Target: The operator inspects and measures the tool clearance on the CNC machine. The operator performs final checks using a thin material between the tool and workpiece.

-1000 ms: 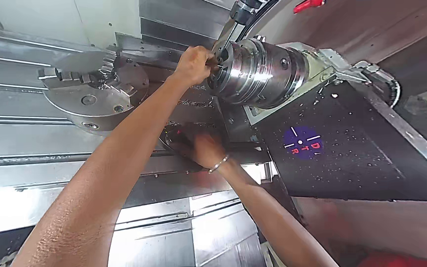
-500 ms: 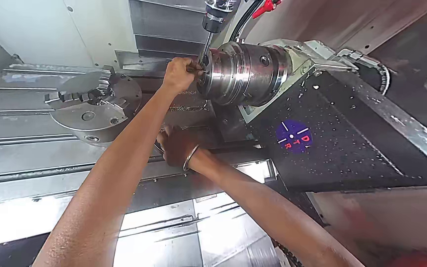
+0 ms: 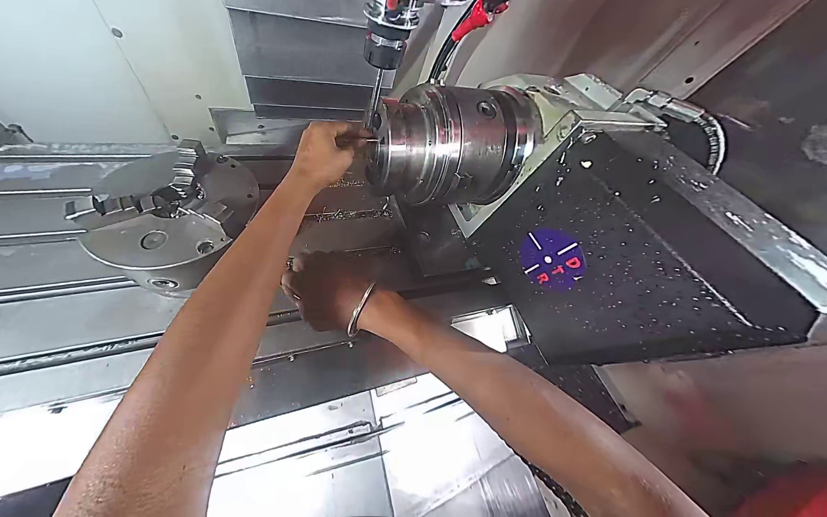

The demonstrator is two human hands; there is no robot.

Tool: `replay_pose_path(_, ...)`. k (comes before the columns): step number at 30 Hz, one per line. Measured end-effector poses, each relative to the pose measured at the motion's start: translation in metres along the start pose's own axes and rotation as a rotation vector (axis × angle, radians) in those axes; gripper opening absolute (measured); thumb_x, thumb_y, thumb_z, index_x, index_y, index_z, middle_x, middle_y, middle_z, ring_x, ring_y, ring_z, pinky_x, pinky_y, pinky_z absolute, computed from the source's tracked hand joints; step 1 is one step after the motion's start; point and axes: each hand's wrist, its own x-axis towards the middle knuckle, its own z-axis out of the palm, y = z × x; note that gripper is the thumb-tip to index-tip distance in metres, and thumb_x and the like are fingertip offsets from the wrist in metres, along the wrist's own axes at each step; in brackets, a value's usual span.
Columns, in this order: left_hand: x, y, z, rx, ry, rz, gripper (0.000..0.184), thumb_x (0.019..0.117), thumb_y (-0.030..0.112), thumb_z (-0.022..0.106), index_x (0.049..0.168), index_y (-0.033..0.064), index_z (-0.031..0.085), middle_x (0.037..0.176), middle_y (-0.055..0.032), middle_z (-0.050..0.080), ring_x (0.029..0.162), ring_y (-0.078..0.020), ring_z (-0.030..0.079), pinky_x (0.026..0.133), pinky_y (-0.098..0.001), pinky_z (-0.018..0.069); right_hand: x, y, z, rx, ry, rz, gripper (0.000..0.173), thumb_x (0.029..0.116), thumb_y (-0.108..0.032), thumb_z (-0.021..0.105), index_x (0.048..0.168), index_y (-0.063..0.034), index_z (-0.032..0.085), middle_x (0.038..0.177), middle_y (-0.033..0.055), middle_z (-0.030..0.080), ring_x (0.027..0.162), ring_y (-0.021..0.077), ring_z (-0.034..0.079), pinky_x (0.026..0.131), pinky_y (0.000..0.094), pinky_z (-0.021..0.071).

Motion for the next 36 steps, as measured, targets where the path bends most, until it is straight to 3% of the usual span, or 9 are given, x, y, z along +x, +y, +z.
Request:
replay_pose_path(4, -0.001, 0.004, 0.0, 0.051, 0.007, -0.024, 0.017, 0.0981, 0.016, 0.067, 0.112, 0.0105, 0.076, 0.108, -0.0041, 0.076, 0.099, -0.0115, 0.071, 0.095, -0.0369, 0.0553, -0.003, -0.002, -0.003, -0.014, -0.052, 0.191, 0.056, 0.1029, -0.031, 0.058, 0.154, -0.0139, 0.042, 0.142, 0.0268, 0.053, 0.117, 0.0465, 0.062, 0.086, 0.0632, 0.0535)
replay_pose_path(6, -0.001, 0.005, 0.0, 0.039, 0.013, -0.028, 0.018, 0.0978, 0.015, 0.066, 0.112, 0.0093, 0.076, 0.108, -0.005, 0.076, 0.098, -0.0117, 0.071, 0.094, -0.0365, 0.0557, -0.002, -0.002, -0.001, -0.006, -0.052, 0.083, 0.06, 0.0922, -0.013, 0.068, 0.149, -0.0105, 0.049, 0.147, 0.0263, 0.049, 0.127, 0.0473, 0.055, 0.091, 0.0639, 0.0519)
replay_pose_path(9, -0.001, 0.007, 0.003, -0.003, 0.021, -0.054, 0.018, 0.0979, 0.015, 0.067, 0.113, 0.0081, 0.075, 0.106, -0.006, 0.075, 0.095, -0.0126, 0.072, 0.093, -0.0366, 0.0572, 0.001, 0.002, 0.001, 0.022, -0.015, -0.075, 0.043, 0.0891, -0.017, 0.07, 0.131, -0.0106, 0.062, 0.142, 0.0199, 0.053, 0.129, 0.0433, 0.052, 0.095, 0.0654, 0.0471)
replay_pose_path(13, -0.001, 0.009, 0.003, -0.008, 0.025, -0.094, 0.018, 0.098, 0.017, 0.067, 0.113, 0.0099, 0.075, 0.106, -0.004, 0.076, 0.095, -0.0107, 0.072, 0.093, -0.0363, 0.0566, 0.001, -0.001, -0.001, 0.043, 0.016, 0.175, 0.061, 0.1021, -0.043, 0.059, 0.15, -0.0071, 0.048, 0.148, 0.0249, 0.049, 0.121, 0.0438, 0.06, 0.092, 0.0615, 0.0511)
replay_pose_path(17, 0.0, 0.011, 0.002, -0.014, 0.009, -0.133, 0.019, 0.0977, 0.016, 0.068, 0.114, 0.0091, 0.074, 0.107, -0.0054, 0.075, 0.095, -0.0125, 0.072, 0.093, -0.0378, 0.0567, -0.002, -0.001, -0.002, 0.044, -0.037, 0.065, 0.06, 0.0915, -0.011, 0.068, 0.149, -0.0082, 0.049, 0.155, 0.0231, 0.043, 0.132, 0.047, 0.051, 0.094, 0.0641, 0.0503)
replay_pose_path(23, 0.002, 0.019, -0.001, -0.004, -0.017, -0.2, 0.019, 0.0978, 0.013, 0.066, 0.115, 0.0084, 0.073, 0.108, -0.0066, 0.074, 0.095, -0.0136, 0.072, 0.093, -0.0385, 0.0569, -0.001, 0.002, -0.001, 0.071, 0.023, 0.167, 0.06, 0.1018, -0.041, 0.059, 0.149, -0.0053, 0.049, 0.149, 0.0246, 0.049, 0.125, 0.0454, 0.057, 0.096, 0.0635, 0.0489)
replay_pose_path(28, 0.002, 0.021, 0.001, -0.02, -0.017, -0.224, 0.019, 0.0979, 0.012, 0.065, 0.116, 0.0085, 0.072, 0.11, -0.0057, 0.074, 0.096, -0.0127, 0.071, 0.093, -0.0377, 0.0567, -0.003, 0.004, 0.002, 0.03, -0.004, -0.012, 0.049, 0.0914, -0.012, 0.068, 0.139, -0.0054, 0.057, 0.148, 0.0208, 0.051, 0.135, 0.0455, 0.048, 0.097, 0.0638, 0.0493)
replay_pose_path(33, 0.003, 0.023, -0.001, -0.049, -0.009, -0.249, 0.019, 0.0975, 0.009, 0.066, 0.116, 0.0068, 0.071, 0.108, -0.0062, 0.074, 0.092, -0.0118, 0.072, 0.09, -0.0346, 0.058, -0.002, 0.003, -0.003, 0.078, 0.033, 0.128, 0.058, 0.101, -0.037, 0.061, 0.148, -0.0057, 0.049, 0.148, 0.0241, 0.049, 0.128, 0.0448, 0.054, 0.095, 0.0627, 0.0491)
replay_pose_path(36, 0.004, 0.024, -0.002, -0.024, -0.022, -0.252, 0.021, 0.0968, 0.008, 0.066, 0.117, 0.0066, 0.071, 0.11, -0.0067, 0.074, 0.095, -0.0121, 0.071, 0.092, -0.0351, 0.0574, -0.001, 0.004, 0.001, 0.098, 0.035, 0.145, 0.055, 0.1032, -0.031, 0.058, 0.148, -0.0012, 0.048, 0.15, 0.0258, 0.047, 0.128, 0.0448, 0.055, 0.096, 0.0594, 0.0517)
